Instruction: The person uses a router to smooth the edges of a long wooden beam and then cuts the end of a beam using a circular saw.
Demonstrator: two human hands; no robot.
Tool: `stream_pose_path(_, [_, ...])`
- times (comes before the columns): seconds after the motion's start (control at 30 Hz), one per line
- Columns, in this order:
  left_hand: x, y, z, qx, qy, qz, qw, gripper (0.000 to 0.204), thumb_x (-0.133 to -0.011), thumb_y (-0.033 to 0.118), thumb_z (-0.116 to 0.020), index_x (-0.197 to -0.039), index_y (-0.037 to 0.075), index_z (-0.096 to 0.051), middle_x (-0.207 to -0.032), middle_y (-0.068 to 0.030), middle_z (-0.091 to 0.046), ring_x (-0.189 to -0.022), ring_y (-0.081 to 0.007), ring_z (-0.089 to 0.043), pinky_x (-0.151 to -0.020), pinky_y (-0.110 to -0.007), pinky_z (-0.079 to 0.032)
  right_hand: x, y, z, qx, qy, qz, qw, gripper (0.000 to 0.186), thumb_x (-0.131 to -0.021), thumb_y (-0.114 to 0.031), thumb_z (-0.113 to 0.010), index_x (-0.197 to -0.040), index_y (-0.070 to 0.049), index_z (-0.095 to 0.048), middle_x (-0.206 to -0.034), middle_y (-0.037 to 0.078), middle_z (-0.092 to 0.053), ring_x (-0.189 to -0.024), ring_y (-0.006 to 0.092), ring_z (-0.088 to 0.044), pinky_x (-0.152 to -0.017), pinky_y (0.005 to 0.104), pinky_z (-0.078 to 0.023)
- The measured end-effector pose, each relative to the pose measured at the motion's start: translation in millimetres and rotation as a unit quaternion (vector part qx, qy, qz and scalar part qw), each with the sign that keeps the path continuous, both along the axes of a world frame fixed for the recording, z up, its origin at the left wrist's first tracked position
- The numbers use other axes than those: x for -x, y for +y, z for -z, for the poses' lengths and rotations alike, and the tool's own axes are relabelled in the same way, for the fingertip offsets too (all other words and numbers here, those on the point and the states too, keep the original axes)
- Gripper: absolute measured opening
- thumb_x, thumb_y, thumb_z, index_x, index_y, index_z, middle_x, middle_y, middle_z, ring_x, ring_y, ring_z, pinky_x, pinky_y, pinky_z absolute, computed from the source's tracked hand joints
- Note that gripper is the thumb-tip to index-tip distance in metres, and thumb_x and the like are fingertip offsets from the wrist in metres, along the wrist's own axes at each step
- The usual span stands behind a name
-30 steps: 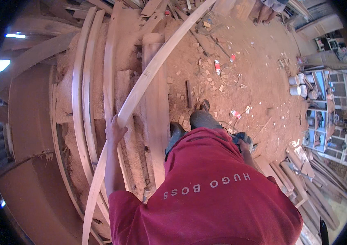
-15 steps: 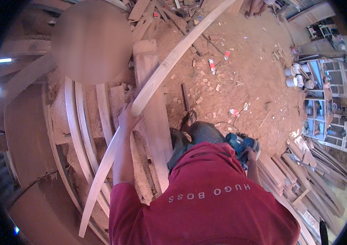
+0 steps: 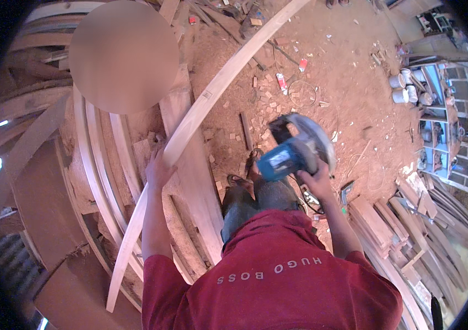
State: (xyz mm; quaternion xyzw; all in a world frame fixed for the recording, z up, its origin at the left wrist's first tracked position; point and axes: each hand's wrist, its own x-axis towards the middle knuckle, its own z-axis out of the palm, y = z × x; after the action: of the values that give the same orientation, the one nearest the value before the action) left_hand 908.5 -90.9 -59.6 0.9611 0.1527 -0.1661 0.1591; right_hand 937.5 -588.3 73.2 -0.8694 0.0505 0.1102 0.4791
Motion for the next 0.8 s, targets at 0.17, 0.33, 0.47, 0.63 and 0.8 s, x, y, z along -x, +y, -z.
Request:
stream_pose_path(0.17, [-7.6, -8.4, 12.6, -0.013, -0.013, 0.011, 1.000, 0.086, -0.066, 0.031, -0.083, -0.140, 0.010, -0.043, -0.132, -0.0206, -0.054, -0.118, -0.0409, -0.056, -0.096, -0.051, -0.049, -47.4, 55.1, 35.1, -0.060, -0.020, -0.119, 0.991, 0.066, -0.069, -0.025, -0.081, -0.124, 0.005, -0.060, -0.106, 0.026, -0.069, -0.101, 0.0353, -0.068, -0.091, 0.0436, -0.051])
stream_pose_path(0.33, [-21.8, -22.3, 14.1, 0.022, 0.028, -0.020, 0.999, 0.078, -0.065, 0.028, -0.083, -0.131, 0.005, -0.048, -0.123, -0.0242, -0.057, -0.114, -0.0432, -0.056, -0.094, -0.052, -0.048, -78.4, 98.8, 34.8, -0.038, 0.036, -0.235, 0.971, 0.063, -0.072, -0.031, -0.077, -0.127, -0.005, -0.061, -0.102, 0.024, -0.070, -0.095, 0.0409, -0.068, -0.088, 0.0486, -0.053])
stream_pose_path(0.47, [-12.8, -10.2, 37.1, 0.056, -0.041, -0.003, 0.998, 0.074, -0.063, 0.026, -0.082, -0.126, 0.004, -0.051, -0.118, -0.0244, -0.059, -0.109, -0.0447, -0.057, -0.091, -0.053, -0.048, -86.7, 116.1, 30.4, -0.019, 0.056, -0.278, 0.959, 0.058, -0.073, -0.031, -0.077, -0.124, -0.007, -0.062, -0.099, 0.022, -0.070, -0.089, 0.0389, -0.069, -0.079, 0.0468, -0.056])
stream_pose_path(0.63, [-7.6, -9.6, 37.7, 0.035, -0.040, -0.012, 0.998, 0.071, -0.062, 0.028, -0.081, -0.124, 0.004, -0.054, -0.117, -0.0246, -0.060, -0.108, -0.0462, -0.057, -0.091, -0.054, -0.048, -101.7, 123.7, 22.1, -0.003, 0.074, -0.292, 0.953, 0.060, -0.075, -0.038, -0.074, -0.129, -0.016, -0.060, -0.098, 0.019, -0.071, -0.089, 0.0381, -0.070, -0.080, 0.0486, -0.057])
stream_pose_path(0.8, [-16.0, -5.1, 26.9, 0.043, -0.049, -0.015, 0.998, 0.071, -0.066, 0.036, -0.079, -0.125, 0.003, -0.054, -0.114, -0.0258, -0.061, -0.109, -0.0469, -0.057, -0.089, -0.054, -0.049, -138.5, 124.4, -14.7, 0.126, 0.089, -0.395, 0.906, 0.061, -0.068, -0.034, -0.080, -0.125, -0.017, -0.064, -0.096, 0.015, -0.072, -0.086, 0.0344, -0.070, -0.076, 0.0448, -0.057])
